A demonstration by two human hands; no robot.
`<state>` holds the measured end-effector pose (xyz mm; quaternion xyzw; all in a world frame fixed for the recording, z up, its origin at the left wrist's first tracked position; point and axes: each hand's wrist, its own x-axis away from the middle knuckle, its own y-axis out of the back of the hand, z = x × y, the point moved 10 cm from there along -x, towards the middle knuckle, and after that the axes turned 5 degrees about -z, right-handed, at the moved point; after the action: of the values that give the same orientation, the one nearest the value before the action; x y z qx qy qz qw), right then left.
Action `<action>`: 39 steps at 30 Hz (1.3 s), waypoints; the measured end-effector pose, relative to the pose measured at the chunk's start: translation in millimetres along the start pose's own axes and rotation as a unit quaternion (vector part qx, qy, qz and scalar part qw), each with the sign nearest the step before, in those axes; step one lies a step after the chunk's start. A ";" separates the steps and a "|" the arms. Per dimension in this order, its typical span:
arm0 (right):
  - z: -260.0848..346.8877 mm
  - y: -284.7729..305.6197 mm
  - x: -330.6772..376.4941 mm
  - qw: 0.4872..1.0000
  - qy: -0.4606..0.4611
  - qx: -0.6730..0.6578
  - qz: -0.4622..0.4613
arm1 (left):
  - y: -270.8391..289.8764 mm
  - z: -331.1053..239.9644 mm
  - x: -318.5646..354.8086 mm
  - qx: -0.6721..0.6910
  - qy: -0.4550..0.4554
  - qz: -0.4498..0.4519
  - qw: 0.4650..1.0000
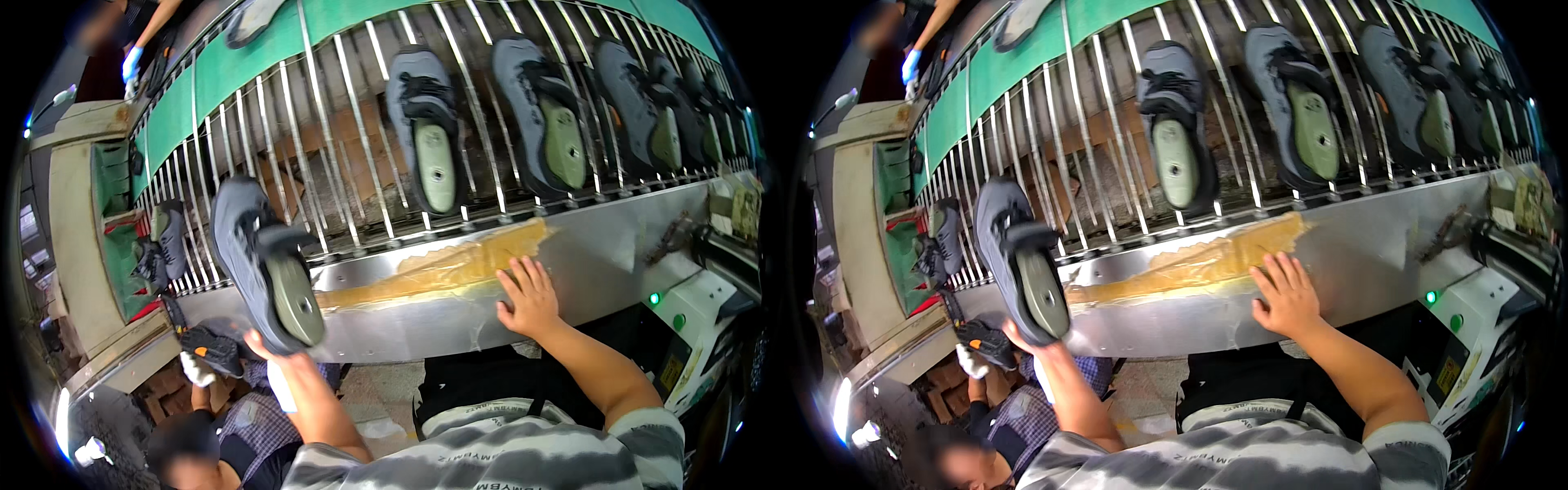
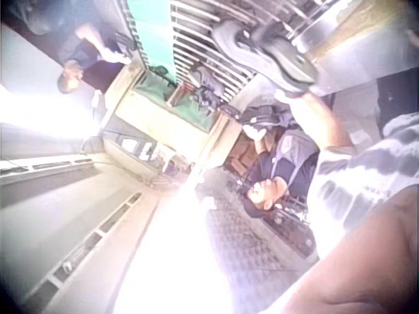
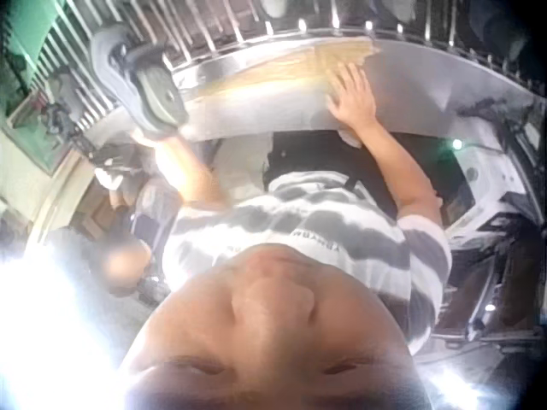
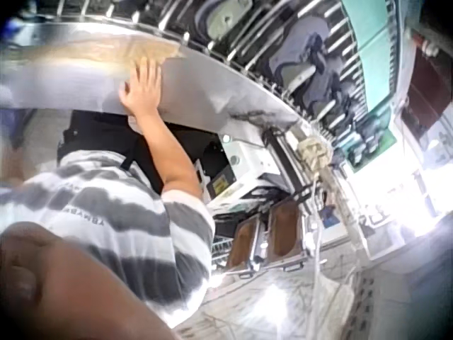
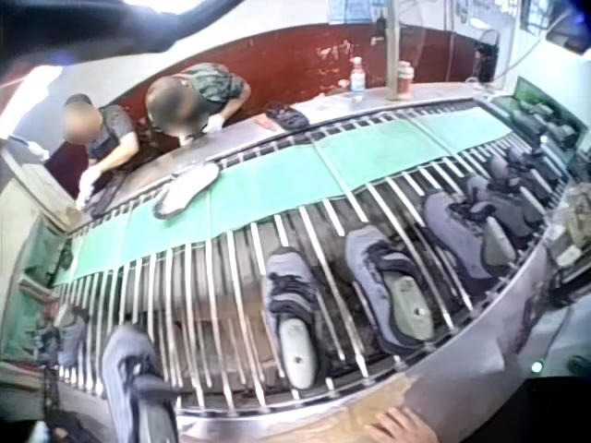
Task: The person picks up a shoe from a conveyor belt, places it into a press machine to attach the sole, presses buttons to operate the machine, and then removes the shoe and places it back onto the conveyor belt.
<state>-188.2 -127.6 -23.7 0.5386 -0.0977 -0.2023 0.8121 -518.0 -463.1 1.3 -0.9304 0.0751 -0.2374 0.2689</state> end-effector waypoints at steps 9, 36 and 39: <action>-16.1 -6.6 20.7 0.983 0.054 -0.139 -0.106 | -157.4 239.7 228.7 0.319 0.297 0.371 0.820; -210.9 472.8 962.4 0.449 -0.587 -0.087 -0.668 | -260.7 540.4 653.0 -0.428 -0.122 0.741 0.503; -278.2 516.7 1009.8 0.471 -0.689 0.017 -0.550 | -264.8 542.1 648.4 -0.427 -0.113 0.728 0.524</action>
<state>939.8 -158.5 277.4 0.1816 -0.3129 -0.9117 0.1948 314.5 -161.0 0.8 -0.5749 0.7876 0.2089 -0.0750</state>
